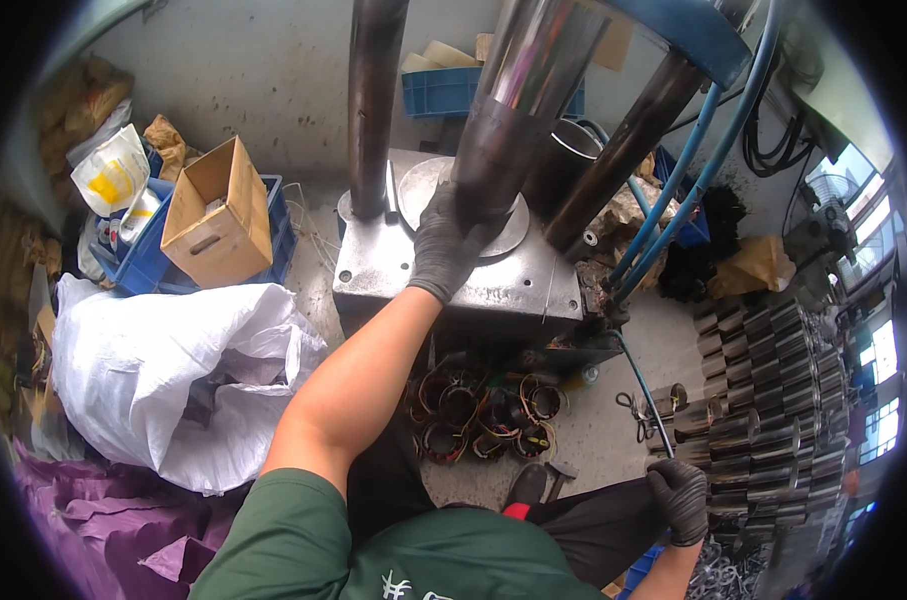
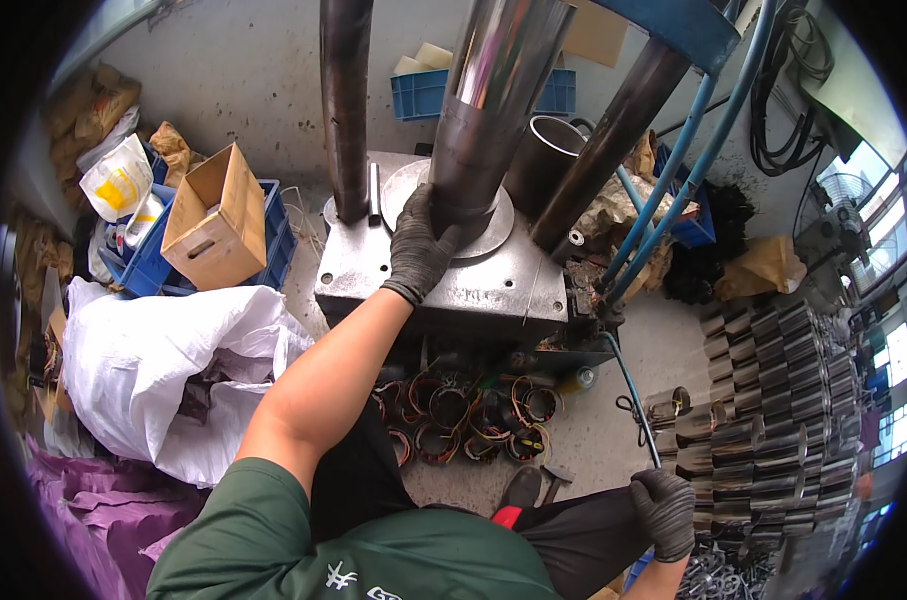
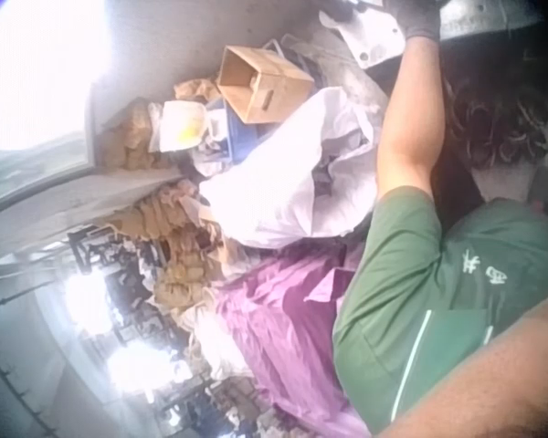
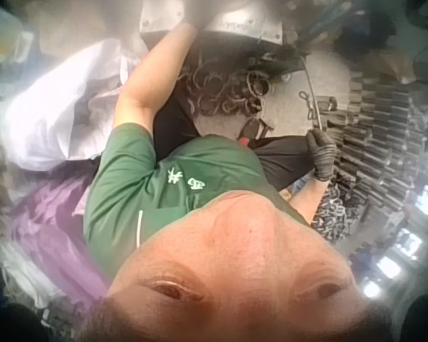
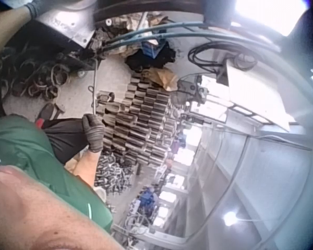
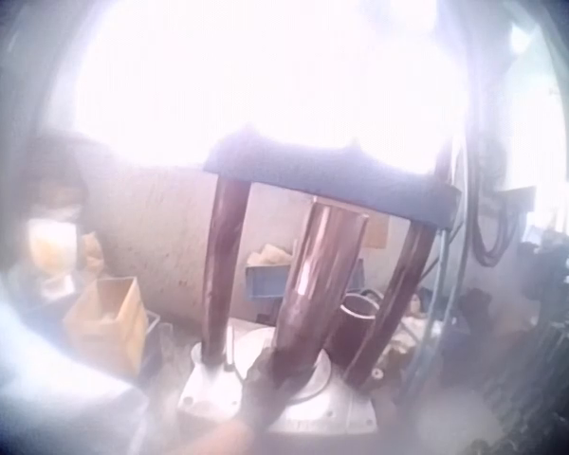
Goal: The person uses a hammer to shape a metal cylinder against a block, then places it into a hydraulic press alongside a coiled wire component and activates the machine.
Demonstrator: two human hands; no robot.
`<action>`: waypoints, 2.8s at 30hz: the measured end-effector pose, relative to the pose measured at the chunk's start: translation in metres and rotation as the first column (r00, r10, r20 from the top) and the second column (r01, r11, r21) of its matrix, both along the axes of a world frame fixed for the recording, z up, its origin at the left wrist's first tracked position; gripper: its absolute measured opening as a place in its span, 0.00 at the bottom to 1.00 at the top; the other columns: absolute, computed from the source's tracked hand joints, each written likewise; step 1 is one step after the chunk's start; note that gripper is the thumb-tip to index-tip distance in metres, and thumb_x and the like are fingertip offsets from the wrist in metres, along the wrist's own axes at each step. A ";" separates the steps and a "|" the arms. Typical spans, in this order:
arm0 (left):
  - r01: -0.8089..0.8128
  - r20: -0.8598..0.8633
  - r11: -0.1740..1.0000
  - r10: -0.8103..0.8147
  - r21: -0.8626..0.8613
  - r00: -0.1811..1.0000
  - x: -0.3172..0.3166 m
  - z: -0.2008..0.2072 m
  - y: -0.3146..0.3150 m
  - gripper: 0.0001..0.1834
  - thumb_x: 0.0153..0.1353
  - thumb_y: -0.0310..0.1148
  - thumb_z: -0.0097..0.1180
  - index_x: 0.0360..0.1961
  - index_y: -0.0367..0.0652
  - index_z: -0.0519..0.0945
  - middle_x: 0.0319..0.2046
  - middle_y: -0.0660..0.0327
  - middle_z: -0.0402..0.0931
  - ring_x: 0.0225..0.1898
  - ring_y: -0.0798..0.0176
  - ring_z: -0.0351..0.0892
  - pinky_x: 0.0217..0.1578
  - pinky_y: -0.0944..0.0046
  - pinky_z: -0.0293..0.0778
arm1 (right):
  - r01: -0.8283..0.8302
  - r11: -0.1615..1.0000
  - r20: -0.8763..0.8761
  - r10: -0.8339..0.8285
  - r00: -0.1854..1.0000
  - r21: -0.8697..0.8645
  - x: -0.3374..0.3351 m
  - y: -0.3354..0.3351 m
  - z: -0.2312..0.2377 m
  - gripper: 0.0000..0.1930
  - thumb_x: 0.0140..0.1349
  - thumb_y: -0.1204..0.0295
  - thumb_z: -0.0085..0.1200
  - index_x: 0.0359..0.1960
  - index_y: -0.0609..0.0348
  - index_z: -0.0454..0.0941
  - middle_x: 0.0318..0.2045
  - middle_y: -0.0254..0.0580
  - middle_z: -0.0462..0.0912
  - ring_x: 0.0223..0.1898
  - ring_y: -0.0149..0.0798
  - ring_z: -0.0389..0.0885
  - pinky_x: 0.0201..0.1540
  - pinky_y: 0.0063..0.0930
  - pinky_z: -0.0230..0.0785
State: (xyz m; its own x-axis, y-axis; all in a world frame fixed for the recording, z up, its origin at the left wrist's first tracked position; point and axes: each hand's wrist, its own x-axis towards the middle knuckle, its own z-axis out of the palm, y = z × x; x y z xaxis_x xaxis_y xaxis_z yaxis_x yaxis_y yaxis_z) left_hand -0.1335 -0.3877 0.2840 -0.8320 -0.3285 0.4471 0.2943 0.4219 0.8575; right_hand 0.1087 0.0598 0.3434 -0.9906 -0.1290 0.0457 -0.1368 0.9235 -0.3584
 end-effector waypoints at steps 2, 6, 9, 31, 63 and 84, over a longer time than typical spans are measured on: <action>-0.005 -0.007 1.000 0.005 0.002 1.000 -0.002 -0.003 0.000 0.43 0.54 0.27 0.68 0.71 0.42 0.63 0.63 0.44 0.71 0.65 0.43 0.72 0.67 0.50 0.69 | 0.006 0.999 -0.004 -0.006 1.000 -0.042 0.002 0.002 -0.003 0.09 0.56 0.71 0.62 0.36 0.62 0.87 0.31 0.55 0.86 0.35 0.57 0.86 0.39 0.44 0.77; -0.029 0.006 1.000 0.029 0.005 1.000 -0.002 -0.004 0.001 0.43 0.54 0.29 0.69 0.71 0.42 0.64 0.62 0.44 0.71 0.64 0.42 0.72 0.67 0.49 0.69 | -0.027 0.997 0.006 0.028 1.000 -0.069 0.001 0.004 -0.003 0.08 0.55 0.73 0.62 0.36 0.62 0.87 0.33 0.53 0.87 0.36 0.56 0.86 0.40 0.44 0.77; -0.059 -0.014 0.998 0.058 -0.013 0.998 -0.008 -0.013 0.002 0.43 0.53 0.30 0.69 0.71 0.42 0.64 0.62 0.44 0.72 0.64 0.41 0.72 0.66 0.49 0.69 | -0.075 0.997 0.036 0.076 0.996 -0.028 -0.001 0.009 -0.002 0.08 0.54 0.75 0.60 0.35 0.61 0.87 0.33 0.52 0.87 0.37 0.55 0.86 0.41 0.44 0.77; -0.164 -0.162 0.985 0.155 -0.044 0.975 -0.004 -0.008 0.002 0.30 0.51 0.29 0.73 0.56 0.39 0.75 0.52 0.49 0.77 0.55 0.47 0.79 0.59 0.52 0.76 | -0.211 0.970 -0.646 0.088 0.758 -0.117 -0.165 -0.017 0.097 0.28 0.70 0.78 0.54 0.72 0.56 0.68 0.62 0.49 0.80 0.62 0.44 0.80 0.63 0.36 0.74; -0.062 -0.024 0.992 0.060 -0.110 0.998 -0.012 -0.017 -0.001 0.45 0.55 0.33 0.71 0.71 0.39 0.61 0.65 0.43 0.67 0.67 0.39 0.68 0.69 0.48 0.65 | -0.304 0.951 0.287 0.277 0.917 0.053 -0.040 0.000 0.045 0.13 0.56 0.79 0.56 0.43 0.66 0.84 0.34 0.53 0.87 0.32 0.49 0.86 0.42 0.35 0.78; -0.072 -0.039 0.991 0.068 -0.112 0.997 -0.010 -0.013 -0.002 0.43 0.55 0.32 0.70 0.70 0.36 0.63 0.65 0.41 0.69 0.66 0.39 0.69 0.68 0.48 0.66 | -0.198 0.978 0.219 0.179 0.959 0.067 -0.035 -0.011 0.044 0.07 0.55 0.76 0.56 0.33 0.65 0.84 0.29 0.54 0.84 0.32 0.53 0.85 0.38 0.39 0.77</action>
